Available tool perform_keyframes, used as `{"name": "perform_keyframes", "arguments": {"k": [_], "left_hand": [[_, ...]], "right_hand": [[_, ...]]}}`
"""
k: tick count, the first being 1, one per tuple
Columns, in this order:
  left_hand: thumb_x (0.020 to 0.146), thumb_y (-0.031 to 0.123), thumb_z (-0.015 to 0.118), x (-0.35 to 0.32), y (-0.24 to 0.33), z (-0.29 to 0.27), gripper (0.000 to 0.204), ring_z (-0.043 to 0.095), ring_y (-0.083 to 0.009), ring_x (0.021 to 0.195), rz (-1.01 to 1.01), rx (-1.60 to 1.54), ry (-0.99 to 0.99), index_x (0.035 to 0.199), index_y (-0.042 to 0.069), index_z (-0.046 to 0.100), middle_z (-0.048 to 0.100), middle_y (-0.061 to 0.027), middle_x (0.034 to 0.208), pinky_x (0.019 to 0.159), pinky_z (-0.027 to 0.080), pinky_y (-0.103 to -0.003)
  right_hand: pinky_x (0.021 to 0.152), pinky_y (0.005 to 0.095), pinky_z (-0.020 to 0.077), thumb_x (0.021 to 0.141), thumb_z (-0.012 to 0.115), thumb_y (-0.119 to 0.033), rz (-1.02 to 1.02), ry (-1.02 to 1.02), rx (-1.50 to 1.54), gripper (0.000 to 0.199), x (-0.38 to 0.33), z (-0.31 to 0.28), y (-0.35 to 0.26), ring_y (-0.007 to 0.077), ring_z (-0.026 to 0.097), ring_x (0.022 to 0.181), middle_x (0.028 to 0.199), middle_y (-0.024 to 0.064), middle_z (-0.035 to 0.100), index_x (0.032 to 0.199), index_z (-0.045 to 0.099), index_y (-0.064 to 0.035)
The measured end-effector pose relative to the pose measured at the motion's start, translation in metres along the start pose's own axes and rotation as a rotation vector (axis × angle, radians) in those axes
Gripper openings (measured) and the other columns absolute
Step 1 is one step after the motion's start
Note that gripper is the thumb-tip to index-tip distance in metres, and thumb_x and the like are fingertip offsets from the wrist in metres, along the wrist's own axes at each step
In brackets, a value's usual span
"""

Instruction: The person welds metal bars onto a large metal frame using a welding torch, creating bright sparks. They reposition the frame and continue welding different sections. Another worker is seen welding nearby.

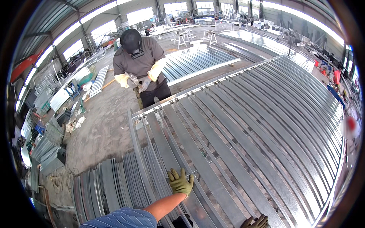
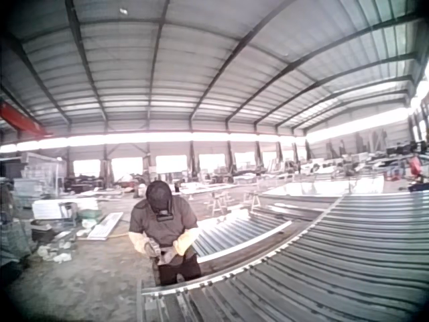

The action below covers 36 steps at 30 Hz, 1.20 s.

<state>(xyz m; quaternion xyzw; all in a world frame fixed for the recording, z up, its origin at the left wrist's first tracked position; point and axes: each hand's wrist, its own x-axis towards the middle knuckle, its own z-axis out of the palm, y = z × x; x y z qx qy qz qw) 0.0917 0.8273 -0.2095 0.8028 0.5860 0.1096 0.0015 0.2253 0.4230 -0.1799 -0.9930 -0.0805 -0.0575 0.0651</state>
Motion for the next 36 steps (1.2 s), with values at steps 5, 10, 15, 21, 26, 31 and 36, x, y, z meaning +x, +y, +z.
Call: {"name": "perform_keyframes", "arguments": {"k": [5, 10, 15, 21, 26, 31, 36], "left_hand": [[0.099, 0.066, 0.055, 0.0, 0.0, 0.001, 0.072, 0.033, -0.0584, 0.148, -0.011, -0.034, 0.004, 0.15, 0.016, 0.062, 0.04, -0.0336, 0.162, 0.12, 0.032, -0.065], [0.1, 0.067, 0.054, 0.0, 0.001, 0.001, 0.072, 0.032, -0.0585, 0.149, -0.015, -0.038, -0.016, 0.151, 0.017, 0.061, 0.04, -0.0336, 0.162, 0.122, 0.03, -0.064], [0.101, 0.068, 0.049, 0.0, -0.001, 0.003, 0.073, 0.032, -0.0572, 0.15, -0.028, -0.018, -0.042, 0.153, 0.018, 0.059, 0.038, -0.0332, 0.164, 0.123, 0.028, -0.063], [0.101, 0.068, 0.05, -0.001, 0.0, 0.006, 0.074, 0.031, -0.0572, 0.151, -0.023, -0.015, -0.024, 0.154, 0.018, 0.059, 0.039, -0.0329, 0.164, 0.123, 0.028, -0.063], [0.1, 0.068, 0.051, -0.001, -0.001, 0.005, 0.073, 0.032, -0.0566, 0.15, -0.019, -0.012, -0.016, 0.153, 0.018, 0.06, 0.039, -0.0322, 0.164, 0.124, 0.027, -0.062], [0.1, 0.067, 0.051, -0.002, 0.0, 0.002, 0.073, 0.033, -0.0562, 0.148, 0.0, -0.017, -0.004, 0.153, 0.016, 0.06, 0.039, -0.0321, 0.163, 0.12, 0.029, -0.064], [0.101, 0.068, 0.049, -0.002, 0.0, 0.004, 0.075, 0.031, -0.0565, 0.15, -0.01, -0.01, -0.026, 0.155, 0.017, 0.058, 0.038, -0.0313, 0.165, 0.121, 0.028, -0.064]], "right_hand": [[0.126, 0.0664, 0.0281, 0.105, 0.059, -0.046, -0.011, 0.054, -0.009, 0.068, -0.002, 0.002, 0.0, 0.047, 0.038, 0.154, 0.151, 0.0236, 0.06, 0.153, 0.052, 0.0012], [0.123, 0.0686, 0.032, 0.104, 0.062, -0.04, -0.082, 0.122, 0.01, 0.06, 0.001, 0.006, 0.005, 0.0488, 0.045, 0.148, 0.135, 0.0249, 0.069, 0.146, 0.059, 0.0017], [0.12, 0.07, 0.0365, 0.102, 0.065, -0.037, -0.117, 0.214, 0.008, 0.055, 0.0, 0.002, 0.0, 0.0508, 0.051, 0.143, 0.127, 0.0254, 0.072, 0.14, 0.064, 0.0031], [0.116, 0.0707, 0.0393, 0.101, 0.067, -0.035, -0.154, 0.26, 0.022, 0.055, 0.0, -0.005, -0.004, 0.053, 0.054, 0.137, 0.125, 0.0266, 0.073, 0.138, 0.065, 0.0045], [0.116, 0.0709, 0.0394, 0.1, 0.067, -0.034, -0.16, 0.266, 0.023, 0.053, 0.002, -0.004, -0.003, 0.0536, 0.054, 0.136, 0.124, 0.0262, 0.073, 0.136, 0.066, 0.005], [0.117, 0.0703, 0.0388, 0.1, 0.068, -0.036, -0.14, 0.237, 0.036, 0.05, 0.001, -0.005, -0.002, 0.0522, 0.053, 0.139, 0.133, 0.0302, 0.069, 0.128, 0.069, 0.0046], [0.119, 0.0693, 0.0372, 0.101, 0.066, -0.04, -0.119, 0.222, 0.021, 0.051, 0.001, 0.002, 0.003, 0.0509, 0.051, 0.143, 0.141, 0.0338, 0.063, 0.127, 0.07, 0.0035]]}}
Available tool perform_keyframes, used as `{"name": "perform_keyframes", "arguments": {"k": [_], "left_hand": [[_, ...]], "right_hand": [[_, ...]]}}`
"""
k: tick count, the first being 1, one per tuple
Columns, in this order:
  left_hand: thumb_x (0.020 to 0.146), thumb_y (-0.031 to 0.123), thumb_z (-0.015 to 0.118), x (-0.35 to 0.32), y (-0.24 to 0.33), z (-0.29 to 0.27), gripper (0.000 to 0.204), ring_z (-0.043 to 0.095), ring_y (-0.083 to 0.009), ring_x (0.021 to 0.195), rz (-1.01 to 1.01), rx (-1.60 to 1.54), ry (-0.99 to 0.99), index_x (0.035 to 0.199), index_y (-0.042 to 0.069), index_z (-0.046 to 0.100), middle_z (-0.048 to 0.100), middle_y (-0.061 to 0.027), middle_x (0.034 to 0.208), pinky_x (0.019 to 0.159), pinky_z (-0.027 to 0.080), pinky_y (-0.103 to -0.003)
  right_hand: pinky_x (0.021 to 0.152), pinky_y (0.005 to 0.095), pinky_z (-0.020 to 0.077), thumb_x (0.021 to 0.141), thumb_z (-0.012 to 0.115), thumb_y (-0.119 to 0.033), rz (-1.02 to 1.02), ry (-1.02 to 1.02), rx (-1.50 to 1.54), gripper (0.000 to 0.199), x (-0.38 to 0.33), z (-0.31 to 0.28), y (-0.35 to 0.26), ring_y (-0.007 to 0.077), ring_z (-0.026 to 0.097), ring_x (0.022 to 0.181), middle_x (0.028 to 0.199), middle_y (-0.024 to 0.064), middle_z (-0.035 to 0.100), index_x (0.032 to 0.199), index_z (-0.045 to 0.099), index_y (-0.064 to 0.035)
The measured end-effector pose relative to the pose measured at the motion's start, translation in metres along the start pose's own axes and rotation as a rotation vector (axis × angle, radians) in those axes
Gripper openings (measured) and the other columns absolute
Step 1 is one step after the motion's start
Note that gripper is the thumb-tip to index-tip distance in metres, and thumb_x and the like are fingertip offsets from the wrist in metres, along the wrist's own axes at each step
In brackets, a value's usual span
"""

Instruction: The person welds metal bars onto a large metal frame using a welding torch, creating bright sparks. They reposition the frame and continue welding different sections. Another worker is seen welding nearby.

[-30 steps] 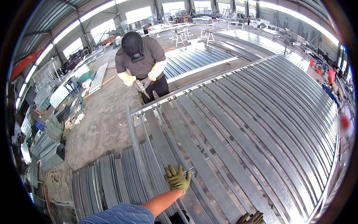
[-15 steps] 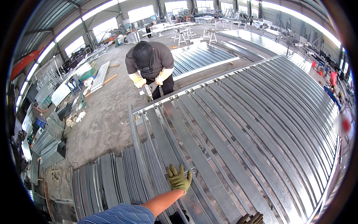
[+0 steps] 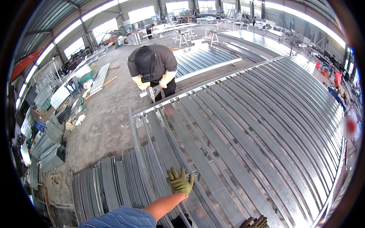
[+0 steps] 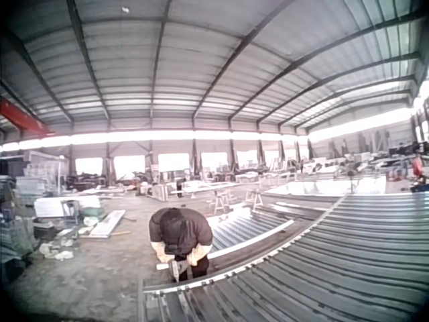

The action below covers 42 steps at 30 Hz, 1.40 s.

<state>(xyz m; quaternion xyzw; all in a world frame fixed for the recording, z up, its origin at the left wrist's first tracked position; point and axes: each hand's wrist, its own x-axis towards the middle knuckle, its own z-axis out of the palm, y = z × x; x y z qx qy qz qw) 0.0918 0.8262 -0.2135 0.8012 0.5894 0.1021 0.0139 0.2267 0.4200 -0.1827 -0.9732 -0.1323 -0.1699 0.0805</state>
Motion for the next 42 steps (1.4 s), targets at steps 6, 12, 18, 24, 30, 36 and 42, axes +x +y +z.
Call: {"name": "perform_keyframes", "arguments": {"k": [6, 12, 18, 24, 30, 36, 42], "left_hand": [[0.101, 0.069, 0.049, 0.0, -0.001, 0.002, 0.075, 0.031, -0.0578, 0.151, -0.003, 0.009, -0.01, 0.156, 0.018, 0.057, 0.037, -0.0325, 0.166, 0.123, 0.027, -0.063], [0.101, 0.069, 0.049, 0.0, -0.001, 0.003, 0.075, 0.031, -0.058, 0.15, -0.006, -0.013, -0.003, 0.156, 0.018, 0.058, 0.037, -0.0329, 0.166, 0.123, 0.027, -0.063], [0.101, 0.068, 0.049, 0.001, 0.0, 0.001, 0.076, 0.031, -0.0577, 0.15, -0.01, -0.01, -0.021, 0.156, 0.017, 0.058, 0.037, -0.033, 0.166, 0.123, 0.028, -0.063], [0.102, 0.066, 0.052, 0.001, 0.001, -0.003, 0.071, 0.03, -0.0569, 0.151, -0.002, -0.017, -0.005, 0.152, 0.016, 0.06, 0.04, -0.0321, 0.164, 0.123, 0.029, -0.061], [0.102, 0.067, 0.05, 0.001, 0.0, -0.003, 0.072, 0.028, -0.0564, 0.153, -0.009, -0.015, -0.029, 0.154, 0.017, 0.058, 0.038, -0.0321, 0.165, 0.124, 0.027, -0.062], [0.103, 0.067, 0.047, 0.001, 0.0, -0.001, 0.073, 0.025, -0.056, 0.155, -0.015, -0.031, -0.052, 0.157, 0.018, 0.056, 0.035, -0.0318, 0.167, 0.125, 0.024, -0.063], [0.103, 0.067, 0.048, 0.0, 0.0, 0.004, 0.073, 0.027, -0.0558, 0.154, -0.007, -0.026, -0.019, 0.155, 0.018, 0.058, 0.034, -0.0315, 0.168, 0.124, 0.025, -0.063]], "right_hand": [[0.121, 0.0686, 0.0352, 0.102, 0.063, -0.044, 0.025, -0.042, -0.007, 0.059, 0.001, -0.004, -0.004, 0.0504, 0.05, 0.144, 0.145, 0.0322, 0.062, 0.14, 0.065, 0.0018], [0.121, 0.0688, 0.0343, 0.103, 0.061, -0.047, 0.025, -0.049, -0.025, 0.064, -0.002, 0.004, 0.002, 0.0495, 0.049, 0.146, 0.148, 0.0308, 0.06, 0.145, 0.061, 0.001], [0.121, 0.0696, 0.0342, 0.104, 0.06, -0.047, 0.045, -0.082, -0.019, 0.065, -0.002, 0.004, 0.001, 0.0493, 0.048, 0.147, 0.15, 0.0299, 0.059, 0.148, 0.059, 0.0001], [0.119, 0.07, 0.0358, 0.103, 0.062, -0.044, 0.027, -0.086, -0.001, 0.062, 0.0, -0.002, -0.001, 0.0501, 0.048, 0.147, 0.149, 0.0307, 0.059, 0.146, 0.06, 0.0002], [0.12, 0.0684, 0.036, 0.103, 0.062, -0.045, 0.043, -0.082, 0.001, 0.062, 0.0, -0.005, -0.004, 0.0495, 0.048, 0.147, 0.149, 0.0314, 0.059, 0.145, 0.061, 0.0006], [0.124, 0.066, 0.0308, 0.104, 0.058, -0.049, 0.074, -0.132, -0.013, 0.065, -0.002, 0.0, 0.001, 0.0459, 0.044, 0.151, 0.155, 0.0289, 0.055, 0.15, 0.058, -0.0013], [0.126, 0.0648, 0.0278, 0.105, 0.057, -0.051, 0.129, -0.209, -0.018, 0.067, -0.001, 0.0, 0.001, 0.0431, 0.038, 0.155, 0.163, 0.0256, 0.048, 0.154, 0.053, -0.0057]]}}
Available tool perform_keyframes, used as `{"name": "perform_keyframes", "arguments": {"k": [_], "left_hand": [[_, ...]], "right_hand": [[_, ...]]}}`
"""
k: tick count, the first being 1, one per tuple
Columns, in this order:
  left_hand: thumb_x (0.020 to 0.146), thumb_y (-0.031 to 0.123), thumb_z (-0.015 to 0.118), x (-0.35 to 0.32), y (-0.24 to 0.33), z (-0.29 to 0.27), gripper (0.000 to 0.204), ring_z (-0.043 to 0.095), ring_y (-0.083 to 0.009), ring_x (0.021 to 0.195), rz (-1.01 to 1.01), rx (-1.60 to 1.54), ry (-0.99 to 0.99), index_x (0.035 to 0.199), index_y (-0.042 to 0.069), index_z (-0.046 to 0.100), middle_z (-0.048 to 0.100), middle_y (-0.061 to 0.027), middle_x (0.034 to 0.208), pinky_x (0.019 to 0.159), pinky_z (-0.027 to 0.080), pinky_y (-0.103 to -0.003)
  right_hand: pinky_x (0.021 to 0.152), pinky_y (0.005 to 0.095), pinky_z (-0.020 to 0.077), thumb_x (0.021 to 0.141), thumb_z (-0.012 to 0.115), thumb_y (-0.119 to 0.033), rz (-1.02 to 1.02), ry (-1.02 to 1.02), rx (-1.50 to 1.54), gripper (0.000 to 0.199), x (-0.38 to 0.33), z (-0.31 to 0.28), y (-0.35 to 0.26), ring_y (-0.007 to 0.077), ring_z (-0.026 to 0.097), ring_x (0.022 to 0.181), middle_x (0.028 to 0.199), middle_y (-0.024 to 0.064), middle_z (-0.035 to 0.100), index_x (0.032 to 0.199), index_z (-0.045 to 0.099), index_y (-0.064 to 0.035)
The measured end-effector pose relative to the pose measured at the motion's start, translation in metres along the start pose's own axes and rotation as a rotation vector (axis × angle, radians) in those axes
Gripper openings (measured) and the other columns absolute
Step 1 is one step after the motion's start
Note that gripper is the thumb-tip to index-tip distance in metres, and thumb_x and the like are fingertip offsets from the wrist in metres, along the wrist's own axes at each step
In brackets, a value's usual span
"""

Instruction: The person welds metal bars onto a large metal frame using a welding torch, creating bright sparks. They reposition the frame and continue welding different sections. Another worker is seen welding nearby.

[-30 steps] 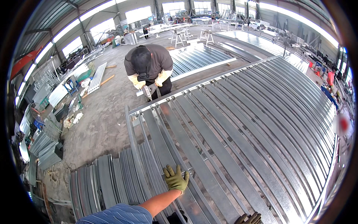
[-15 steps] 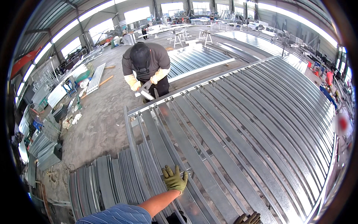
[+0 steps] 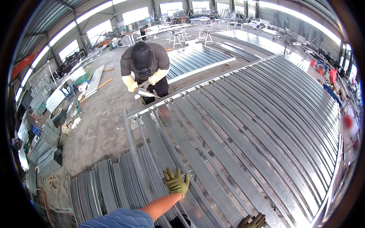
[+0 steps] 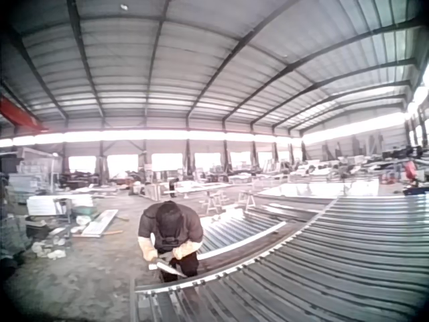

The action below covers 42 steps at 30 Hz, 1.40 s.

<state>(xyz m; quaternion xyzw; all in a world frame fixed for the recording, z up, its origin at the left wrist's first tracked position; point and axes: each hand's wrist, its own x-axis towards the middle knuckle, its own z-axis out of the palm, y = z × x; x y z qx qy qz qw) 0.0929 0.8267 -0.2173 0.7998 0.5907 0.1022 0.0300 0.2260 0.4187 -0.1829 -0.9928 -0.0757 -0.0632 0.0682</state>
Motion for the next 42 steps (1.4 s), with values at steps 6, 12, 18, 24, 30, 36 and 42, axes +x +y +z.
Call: {"name": "perform_keyframes", "arguments": {"k": [6, 12, 18, 24, 30, 36, 42], "left_hand": [[0.102, 0.068, 0.049, 0.0, 0.001, -0.002, 0.073, 0.027, -0.0551, 0.154, -0.012, 0.017, -0.009, 0.155, 0.017, 0.059, 0.034, -0.0312, 0.168, 0.124, 0.026, -0.063], [0.102, 0.068, 0.048, 0.0, 0.002, -0.01, 0.075, 0.024, -0.0554, 0.156, -0.023, -0.021, -0.07, 0.158, 0.018, 0.056, 0.031, -0.0309, 0.17, 0.125, 0.025, -0.062], [0.103, 0.066, 0.047, 0.002, 0.002, -0.021, 0.076, 0.013, -0.0523, 0.162, -0.039, -0.105, -0.133, 0.162, 0.018, 0.05, 0.025, -0.0316, 0.173, 0.129, 0.018, -0.063], [0.104, 0.067, 0.041, 0.004, 0.015, -0.049, 0.077, 0.016, -0.0476, 0.163, -0.097, 0.008, -0.228, 0.164, 0.02, 0.046, 0.023, -0.0275, 0.175, 0.125, 0.028, -0.062], [0.106, 0.066, 0.036, 0.008, 0.023, -0.048, 0.077, 0.013, -0.048, 0.164, -0.121, 0.035, -0.3, 0.165, 0.018, 0.044, 0.02, -0.0272, 0.176, 0.127, 0.027, -0.063], [0.106, 0.066, 0.038, 0.005, 0.022, -0.03, 0.076, 0.015, -0.0478, 0.164, -0.107, 0.013, -0.238, 0.163, 0.016, 0.047, 0.022, -0.0282, 0.175, 0.127, 0.025, -0.064], [0.102, 0.067, 0.047, 0.003, 0.014, -0.053, 0.076, 0.024, -0.0469, 0.161, -0.075, -0.07, -0.143, 0.157, 0.014, 0.052, 0.029, -0.0292, 0.171, 0.126, 0.026, -0.062]], "right_hand": [[0.126, 0.0642, 0.0285, 0.104, 0.058, -0.052, 0.011, 0.004, -0.019, 0.065, -0.001, 0.002, 0.0, 0.0429, 0.039, 0.155, 0.163, 0.0245, 0.048, 0.151, 0.056, -0.0067], [0.126, 0.0641, 0.0289, 0.103, 0.058, -0.052, 0.01, 0.053, -0.007, 0.06, -0.002, 0.008, 0.004, 0.0438, 0.041, 0.153, 0.162, 0.0243, 0.05, 0.141, 0.064, -0.0056], [0.129, 0.0617, 0.0218, 0.099, 0.062, -0.041, -0.007, 0.108, 0.045, 0.07, -0.005, 0.032, 0.013, 0.0508, 0.032, 0.157, 0.165, 0.0312, 0.041, 0.155, 0.051, 0.0003], [0.126, 0.0629, 0.025, 0.092, 0.066, -0.041, -0.063, 0.149, 0.086, 0.07, 0.003, 0.026, 0.011, 0.0521, 0.041, 0.148, 0.155, 0.0334, 0.049, 0.146, 0.056, 0.003], [0.126, 0.0621, 0.0258, 0.091, 0.066, -0.047, -0.021, 0.11, 0.105, 0.074, 0.005, 0.017, 0.01, 0.052, 0.043, 0.146, 0.155, 0.0321, 0.05, 0.146, 0.056, 0.0008], [0.125, 0.0624, 0.0273, 0.091, 0.067, -0.047, -0.019, 0.117, 0.09, 0.074, 0.007, 0.013, 0.013, 0.0505, 0.044, 0.147, 0.154, 0.031, 0.051, 0.147, 0.056, -0.0008], [0.128, 0.062, 0.0237, 0.092, 0.071, -0.04, 0.009, 0.096, 0.103, 0.077, 0.004, 0.04, 0.01, 0.0476, 0.035, 0.156, 0.164, 0.0283, 0.043, 0.155, 0.051, -0.0018]]}}
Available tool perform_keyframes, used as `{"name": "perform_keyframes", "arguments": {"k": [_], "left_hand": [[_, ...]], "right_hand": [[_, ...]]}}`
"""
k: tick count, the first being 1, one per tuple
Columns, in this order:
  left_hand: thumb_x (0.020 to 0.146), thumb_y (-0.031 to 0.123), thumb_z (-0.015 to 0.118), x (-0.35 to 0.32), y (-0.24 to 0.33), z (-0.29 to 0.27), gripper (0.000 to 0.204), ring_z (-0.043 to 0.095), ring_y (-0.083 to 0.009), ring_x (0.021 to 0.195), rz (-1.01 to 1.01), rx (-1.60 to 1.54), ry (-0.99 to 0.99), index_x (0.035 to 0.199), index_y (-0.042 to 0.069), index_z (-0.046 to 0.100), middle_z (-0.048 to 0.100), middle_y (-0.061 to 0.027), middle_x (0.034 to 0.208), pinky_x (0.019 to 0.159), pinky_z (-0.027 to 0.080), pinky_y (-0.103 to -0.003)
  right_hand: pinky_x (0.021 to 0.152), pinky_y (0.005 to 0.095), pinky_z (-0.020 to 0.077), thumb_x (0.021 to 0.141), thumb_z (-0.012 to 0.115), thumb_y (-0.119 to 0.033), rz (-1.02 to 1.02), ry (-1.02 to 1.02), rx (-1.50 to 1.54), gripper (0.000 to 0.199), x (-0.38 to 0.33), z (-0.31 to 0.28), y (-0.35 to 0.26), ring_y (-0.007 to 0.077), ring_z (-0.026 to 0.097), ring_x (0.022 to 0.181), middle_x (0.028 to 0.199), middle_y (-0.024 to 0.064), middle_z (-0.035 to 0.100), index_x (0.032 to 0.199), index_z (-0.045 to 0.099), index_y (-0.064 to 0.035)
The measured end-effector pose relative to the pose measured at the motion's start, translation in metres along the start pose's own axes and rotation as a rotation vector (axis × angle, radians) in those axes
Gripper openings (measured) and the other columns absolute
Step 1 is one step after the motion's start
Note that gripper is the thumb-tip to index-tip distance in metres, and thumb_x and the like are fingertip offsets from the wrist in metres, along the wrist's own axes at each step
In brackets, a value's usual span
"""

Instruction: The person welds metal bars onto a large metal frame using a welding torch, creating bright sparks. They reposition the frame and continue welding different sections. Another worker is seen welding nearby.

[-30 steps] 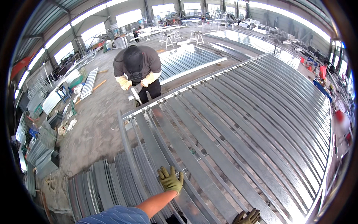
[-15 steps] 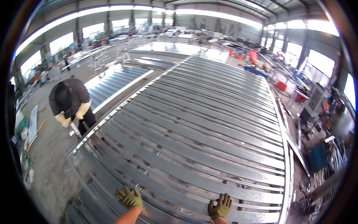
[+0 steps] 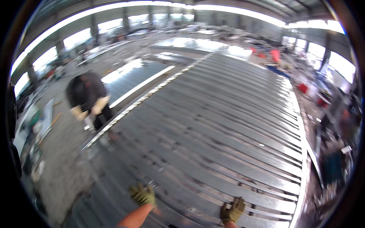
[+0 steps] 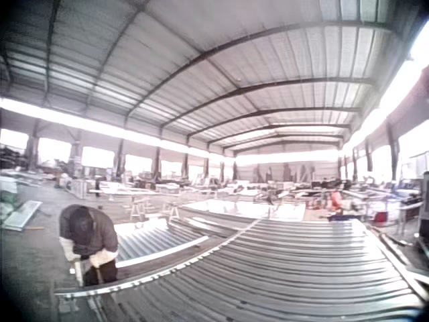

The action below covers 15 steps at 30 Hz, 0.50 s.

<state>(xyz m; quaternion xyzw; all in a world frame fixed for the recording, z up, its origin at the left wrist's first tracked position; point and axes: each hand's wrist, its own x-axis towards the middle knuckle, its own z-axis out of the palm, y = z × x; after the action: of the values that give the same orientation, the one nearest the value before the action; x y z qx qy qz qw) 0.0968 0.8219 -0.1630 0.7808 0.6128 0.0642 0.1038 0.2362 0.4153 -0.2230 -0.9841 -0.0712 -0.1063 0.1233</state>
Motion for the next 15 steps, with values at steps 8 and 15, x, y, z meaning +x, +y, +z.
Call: {"name": "perform_keyframes", "arguments": {"k": [8, 15], "left_hand": [[0.101, 0.071, 0.044, 0.006, -0.024, 0.051, 0.079, 0.023, -0.0542, 0.157, 0.054, 0.033, 0.127, 0.158, 0.018, 0.055, 0.032, -0.0305, 0.169, 0.126, 0.02, -0.068], [0.101, 0.07, 0.045, 0.004, -0.018, 0.048, 0.078, 0.026, -0.0568, 0.154, 0.061, 0.084, 0.119, 0.157, 0.018, 0.056, 0.036, -0.0317, 0.167, 0.125, 0.023, -0.066]], "right_hand": [[0.124, 0.0607, 0.0332, 0.101, 0.064, -0.042, -0.081, 0.072, -0.06, 0.051, -0.004, -0.043, -0.021, 0.0439, 0.049, 0.146, 0.145, 0.0227, 0.064, 0.135, 0.067, -0.0045], [0.117, 0.063, 0.0413, 0.099, 0.066, -0.038, -0.145, 0.123, -0.043, 0.05, 0.008, -0.057, -0.029, 0.048, 0.057, 0.134, 0.123, 0.0212, 0.073, 0.132, 0.068, -0.0012]]}}
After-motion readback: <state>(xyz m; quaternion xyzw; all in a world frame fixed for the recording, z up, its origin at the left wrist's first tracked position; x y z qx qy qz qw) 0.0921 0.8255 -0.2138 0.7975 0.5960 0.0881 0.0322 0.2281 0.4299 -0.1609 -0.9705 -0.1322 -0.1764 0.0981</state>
